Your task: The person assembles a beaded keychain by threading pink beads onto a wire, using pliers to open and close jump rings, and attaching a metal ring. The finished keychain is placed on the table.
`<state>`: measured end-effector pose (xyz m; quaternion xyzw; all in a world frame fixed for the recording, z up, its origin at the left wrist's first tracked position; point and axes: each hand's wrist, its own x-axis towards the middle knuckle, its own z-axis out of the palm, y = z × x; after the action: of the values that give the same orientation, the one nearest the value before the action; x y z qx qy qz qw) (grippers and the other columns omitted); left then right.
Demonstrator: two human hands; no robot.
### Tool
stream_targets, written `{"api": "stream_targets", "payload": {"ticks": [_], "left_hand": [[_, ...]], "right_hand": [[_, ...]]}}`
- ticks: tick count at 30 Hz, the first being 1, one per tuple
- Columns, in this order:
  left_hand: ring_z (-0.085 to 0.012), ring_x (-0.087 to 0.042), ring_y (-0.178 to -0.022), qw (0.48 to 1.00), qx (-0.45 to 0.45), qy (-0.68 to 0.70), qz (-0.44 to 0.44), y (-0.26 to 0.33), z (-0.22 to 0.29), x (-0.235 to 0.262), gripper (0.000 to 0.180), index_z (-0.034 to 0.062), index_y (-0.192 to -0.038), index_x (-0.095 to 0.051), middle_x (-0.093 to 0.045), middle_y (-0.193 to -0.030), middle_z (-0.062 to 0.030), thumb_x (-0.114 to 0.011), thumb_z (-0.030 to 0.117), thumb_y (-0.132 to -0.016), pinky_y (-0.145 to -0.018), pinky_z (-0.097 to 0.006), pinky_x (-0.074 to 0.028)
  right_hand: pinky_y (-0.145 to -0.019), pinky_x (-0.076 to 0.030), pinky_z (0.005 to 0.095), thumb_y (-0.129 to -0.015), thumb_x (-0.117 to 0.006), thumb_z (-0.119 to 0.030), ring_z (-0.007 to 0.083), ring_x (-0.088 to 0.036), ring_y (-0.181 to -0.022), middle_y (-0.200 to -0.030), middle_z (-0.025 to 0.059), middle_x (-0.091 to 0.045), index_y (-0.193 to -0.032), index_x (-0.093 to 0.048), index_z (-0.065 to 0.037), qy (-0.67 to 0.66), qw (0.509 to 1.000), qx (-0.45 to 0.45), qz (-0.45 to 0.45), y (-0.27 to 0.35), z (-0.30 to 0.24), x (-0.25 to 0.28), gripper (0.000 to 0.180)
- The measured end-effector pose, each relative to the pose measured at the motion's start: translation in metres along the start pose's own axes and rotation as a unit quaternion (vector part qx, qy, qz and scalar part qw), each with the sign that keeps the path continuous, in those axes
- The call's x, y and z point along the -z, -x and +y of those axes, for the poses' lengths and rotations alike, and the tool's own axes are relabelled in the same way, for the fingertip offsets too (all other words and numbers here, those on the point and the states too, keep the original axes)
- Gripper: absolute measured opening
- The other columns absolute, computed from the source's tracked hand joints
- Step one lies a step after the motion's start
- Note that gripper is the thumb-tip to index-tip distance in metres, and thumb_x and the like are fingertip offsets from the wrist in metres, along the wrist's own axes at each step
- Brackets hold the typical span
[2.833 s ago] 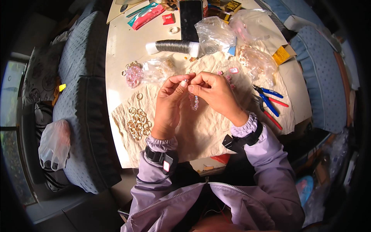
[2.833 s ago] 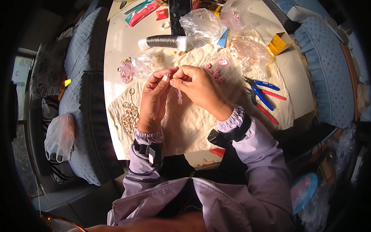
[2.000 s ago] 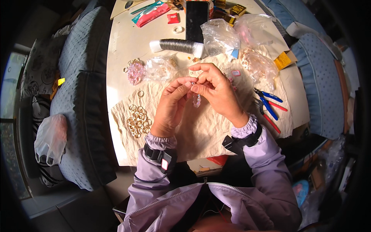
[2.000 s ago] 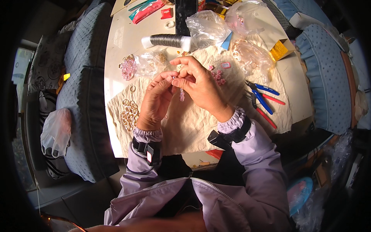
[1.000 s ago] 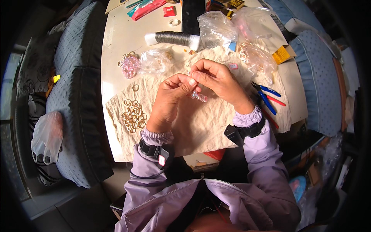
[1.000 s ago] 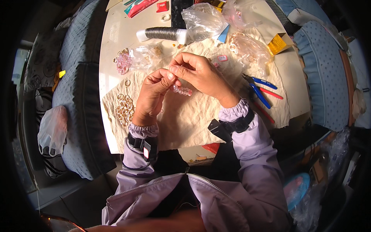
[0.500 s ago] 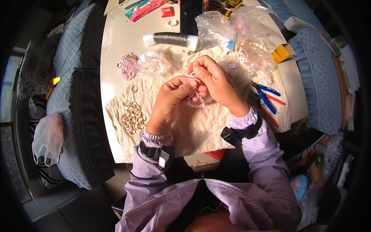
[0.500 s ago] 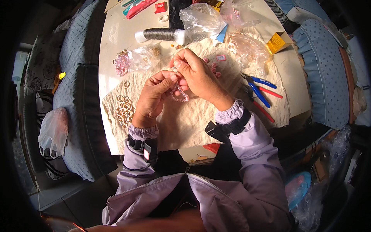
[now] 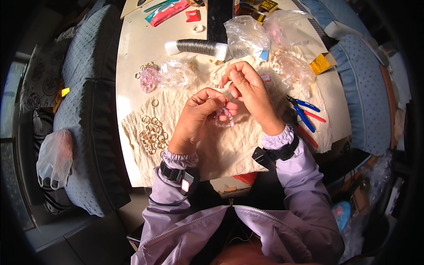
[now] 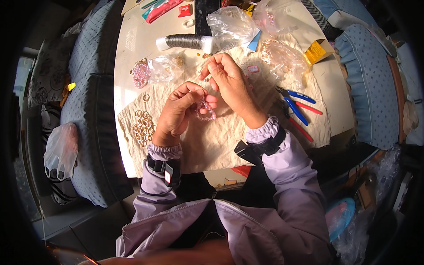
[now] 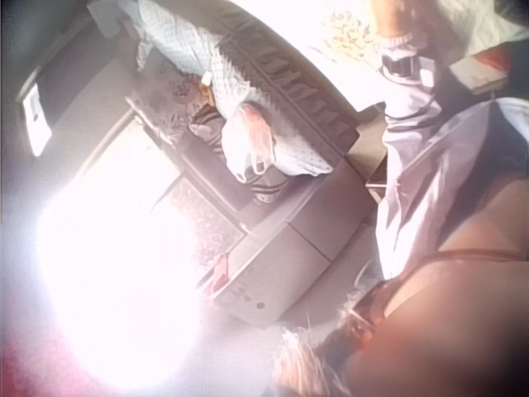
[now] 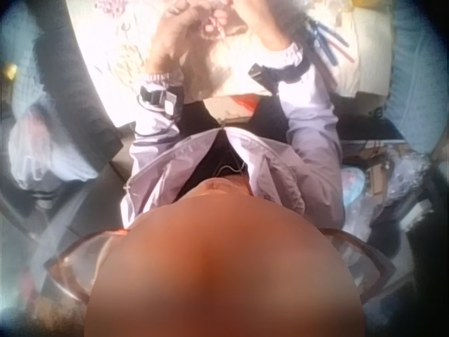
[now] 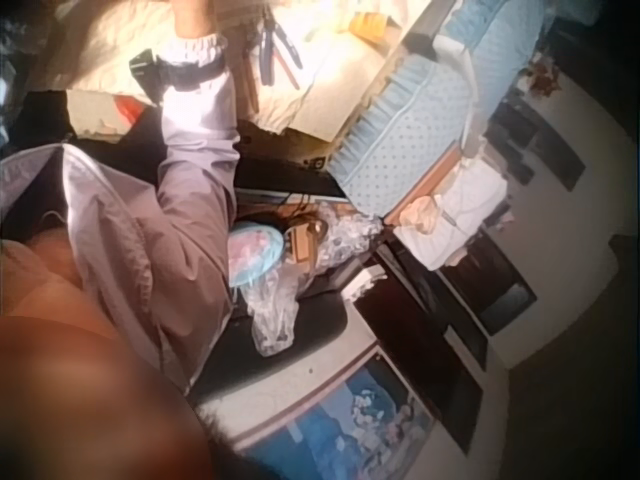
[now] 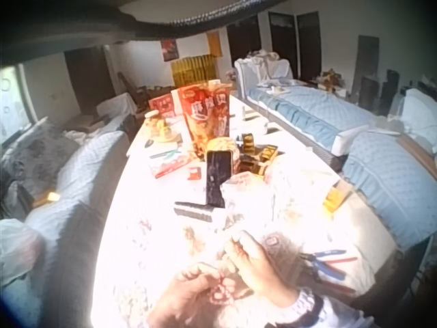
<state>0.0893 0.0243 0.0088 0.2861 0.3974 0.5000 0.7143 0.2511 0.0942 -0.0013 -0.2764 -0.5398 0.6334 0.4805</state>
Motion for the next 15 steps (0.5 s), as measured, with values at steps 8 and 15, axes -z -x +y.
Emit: {"api": "stream_targets", "payload": {"ticks": [8,15], "left_hand": [[-0.0214,-0.073,-0.086,1.000,0.019,0.004,0.013,-0.0001,-0.0004,0.0007,0.013,0.0025,-0.101,-0.064,-0.074,-0.098,-0.0177,-0.059,0.014,-0.101,-0.070,-0.028,-0.059],[-0.0222,-0.073,-0.095,0.999,0.027,0.017,-0.008,0.0020,0.0046,-0.0024,0.017,0.0019,-0.111,-0.063,-0.073,-0.106,-0.0190,-0.058,0.015,-0.102,-0.071,-0.028,-0.059]], "right_hand": [[-0.062,-0.039,0.0164,-0.104,-0.059,-0.027,0.0003,-0.049,-0.071,-0.083,-0.0060,-0.059,-0.104,-0.068,-0.003,0.016,0.988,-0.143,-0.057,0.0024,-0.0086,0.0020,0.025],[-0.062,-0.039,0.0154,-0.102,-0.062,-0.022,-0.0001,-0.051,-0.075,-0.084,-0.0053,-0.061,-0.100,-0.067,-0.004,-0.026,0.994,-0.096,-0.049,0.0018,-0.0044,0.0056,0.019]]}}
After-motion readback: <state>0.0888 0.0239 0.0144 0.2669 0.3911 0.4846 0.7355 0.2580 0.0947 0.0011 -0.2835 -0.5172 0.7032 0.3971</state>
